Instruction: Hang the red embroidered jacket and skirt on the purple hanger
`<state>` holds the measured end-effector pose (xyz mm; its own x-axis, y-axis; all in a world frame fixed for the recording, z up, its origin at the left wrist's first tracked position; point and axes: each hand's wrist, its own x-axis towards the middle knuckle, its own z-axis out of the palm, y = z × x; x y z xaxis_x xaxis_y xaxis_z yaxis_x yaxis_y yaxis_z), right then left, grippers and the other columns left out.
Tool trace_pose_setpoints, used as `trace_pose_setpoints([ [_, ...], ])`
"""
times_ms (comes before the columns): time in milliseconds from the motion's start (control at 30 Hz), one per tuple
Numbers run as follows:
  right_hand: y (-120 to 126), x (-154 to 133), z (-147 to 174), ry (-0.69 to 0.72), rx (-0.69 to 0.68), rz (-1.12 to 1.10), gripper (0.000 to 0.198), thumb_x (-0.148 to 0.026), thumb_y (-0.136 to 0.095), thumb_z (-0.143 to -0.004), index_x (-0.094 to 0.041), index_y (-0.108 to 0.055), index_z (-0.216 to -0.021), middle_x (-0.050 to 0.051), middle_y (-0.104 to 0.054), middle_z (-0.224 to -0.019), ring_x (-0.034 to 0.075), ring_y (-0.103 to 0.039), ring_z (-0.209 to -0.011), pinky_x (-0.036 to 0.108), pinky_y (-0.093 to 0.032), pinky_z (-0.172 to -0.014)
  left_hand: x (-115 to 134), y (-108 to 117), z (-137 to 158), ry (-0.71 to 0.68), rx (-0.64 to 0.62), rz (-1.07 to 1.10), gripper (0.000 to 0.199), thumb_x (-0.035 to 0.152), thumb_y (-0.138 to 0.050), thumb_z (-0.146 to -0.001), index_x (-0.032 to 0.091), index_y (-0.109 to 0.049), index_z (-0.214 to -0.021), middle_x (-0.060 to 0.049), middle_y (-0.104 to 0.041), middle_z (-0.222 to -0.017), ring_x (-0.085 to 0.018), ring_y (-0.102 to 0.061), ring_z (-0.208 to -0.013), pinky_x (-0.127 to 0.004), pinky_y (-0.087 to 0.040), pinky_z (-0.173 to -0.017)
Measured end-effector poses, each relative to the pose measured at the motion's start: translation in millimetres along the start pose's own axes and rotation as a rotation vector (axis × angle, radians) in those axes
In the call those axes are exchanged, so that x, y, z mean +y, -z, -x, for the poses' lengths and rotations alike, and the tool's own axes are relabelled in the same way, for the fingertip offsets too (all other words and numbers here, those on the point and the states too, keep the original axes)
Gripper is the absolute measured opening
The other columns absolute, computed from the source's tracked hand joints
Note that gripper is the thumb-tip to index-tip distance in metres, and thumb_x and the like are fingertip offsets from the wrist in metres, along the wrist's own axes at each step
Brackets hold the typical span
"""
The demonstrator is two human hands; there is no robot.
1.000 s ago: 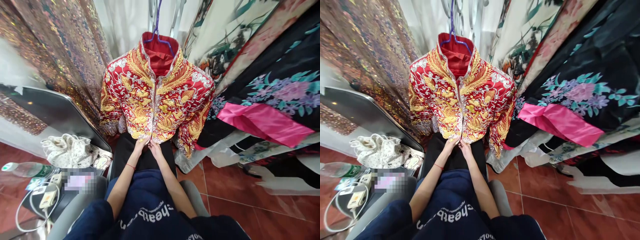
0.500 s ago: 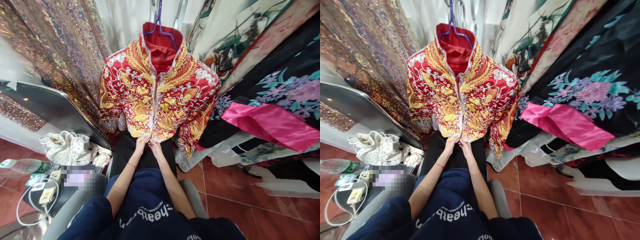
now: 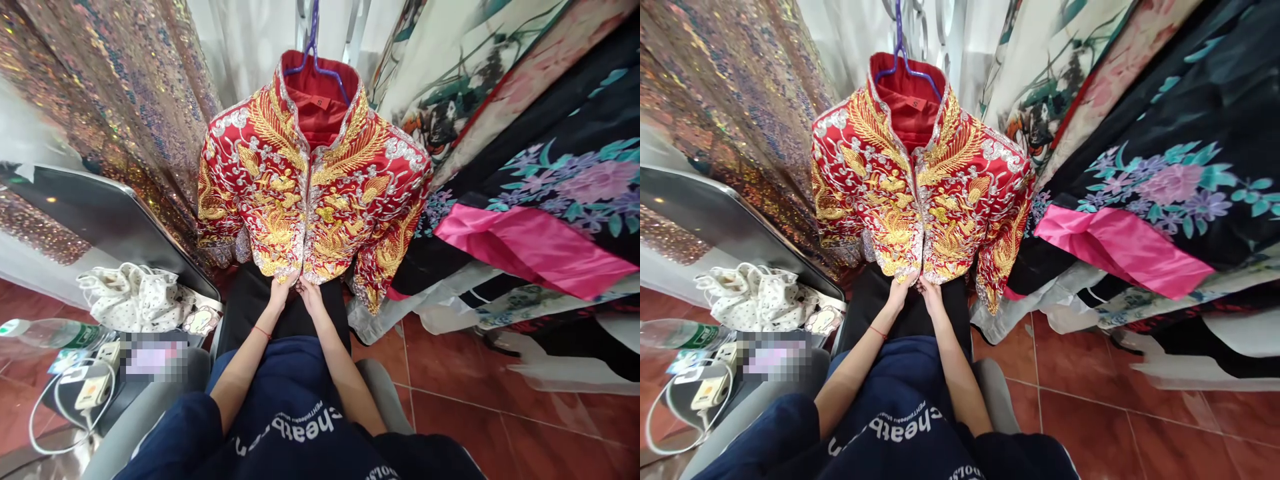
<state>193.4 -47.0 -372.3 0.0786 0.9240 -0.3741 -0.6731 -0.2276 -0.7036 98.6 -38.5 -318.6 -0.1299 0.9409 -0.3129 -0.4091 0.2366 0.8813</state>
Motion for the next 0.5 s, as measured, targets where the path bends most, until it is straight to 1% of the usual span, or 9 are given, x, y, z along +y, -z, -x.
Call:
trace_pose_setpoints([
  [100, 2.4, 1.4, -0.5, -0.011, -0.004, 0.024, 0.019, -0.032, -0.064, -0.095, -0.013, -0.064, -0.096, 0.0, -0.065, -0.086, 0.01, -0.062, -0.07, 0.026, -0.054, -0.065, 0.6, -0.7, -0.6, 0.006, 0.0, 0.0, 0.044, 0.03, -0.093, -0.054, 0.011, -0.075, -0.09, -0.009, -0.078, -0.093, -0.022, -0.072, -0.09, -0.036, -0.053, -0.092],
  [167, 2.8, 2.7, 0.0, -0.024, -0.015, 0.041, 0.022, -0.034, -0.063, -0.095, -0.013, -0.064, -0.103, 0.002, -0.066, -0.093, 0.011, -0.064, -0.076, 0.028, -0.056, -0.068, 1.7, -1.1, -2.0, 0.0, 0.008, 0.004, 0.043, 0.029, -0.092, -0.055, 0.012, -0.075, -0.091, -0.008, -0.078, -0.093, -0.023, -0.071, -0.093, -0.036, -0.053, -0.093],
  [233, 2.2, 3.3, 1.2, -0.03, -0.025, 0.053, 0.024, -0.035, -0.062, -0.096, -0.014, -0.064, -0.106, 0.003, -0.067, -0.097, 0.012, -0.064, -0.078, 0.029, -0.057, -0.069, 2.9, -1.7, -3.1, -0.004, 0.016, 0.006, 0.044, 0.028, -0.092, -0.055, 0.012, -0.075, -0.091, -0.008, -0.078, -0.093, -0.023, -0.071, -0.095, -0.036, -0.053, -0.093],
  [300, 0.9, 2.8, 2.7, -0.024, -0.026, 0.056, 0.023, -0.035, -0.062, -0.096, -0.014, -0.064, -0.103, 0.002, -0.067, -0.094, 0.011, -0.064, -0.076, 0.028, -0.056, -0.068, 3.5, -2.1, -3.1, -0.005, 0.016, 0.006, 0.044, 0.03, -0.092, -0.055, 0.011, -0.075, -0.09, -0.009, -0.078, -0.092, -0.024, -0.071, -0.094, -0.036, -0.053, -0.092],
  [367, -0.6, 1.6, 4.1, -0.007, -0.019, 0.049, 0.021, -0.035, -0.065, -0.094, -0.013, -0.065, -0.096, 0.0, -0.066, -0.085, 0.01, -0.062, -0.07, 0.026, -0.054, -0.065, 3.2, -1.9, -2.3, -0.004, 0.012, 0.003, 0.044, 0.032, -0.093, -0.054, 0.01, -0.075, -0.088, -0.009, -0.078, -0.091, -0.024, -0.071, -0.093, -0.037, -0.054, -0.091],
  [433, -2.2, 0.0, 4.8, 0.012, -0.008, 0.036, 0.022, -0.034, -0.073, -0.086, -0.014, -0.066, -0.085, -0.002, -0.065, -0.074, 0.009, -0.059, -0.064, 0.025, -0.051, -0.063, 2.2, -1.2, -1.4, -0.005, 0.006, -0.001, 0.045, 0.034, -0.093, -0.054, 0.01, -0.075, -0.087, -0.009, -0.078, -0.091, -0.024, -0.071, -0.092, -0.036, -0.054, -0.09],
  [500, -3.4, -1.8, 4.6, 0.027, 0.008, 0.022, 0.024, -0.034, -0.082, -0.073, -0.015, -0.068, -0.075, -0.002, -0.064, -0.065, 0.01, -0.058, -0.061, 0.025, -0.047, -0.06, 0.6, -0.3, -1.3, -0.006, -0.002, -0.007, 0.047, 0.034, -0.093, -0.053, 0.011, -0.075, -0.089, -0.009, -0.078, -0.092, -0.024, -0.071, -0.091, -0.036, -0.054, -0.09],
])
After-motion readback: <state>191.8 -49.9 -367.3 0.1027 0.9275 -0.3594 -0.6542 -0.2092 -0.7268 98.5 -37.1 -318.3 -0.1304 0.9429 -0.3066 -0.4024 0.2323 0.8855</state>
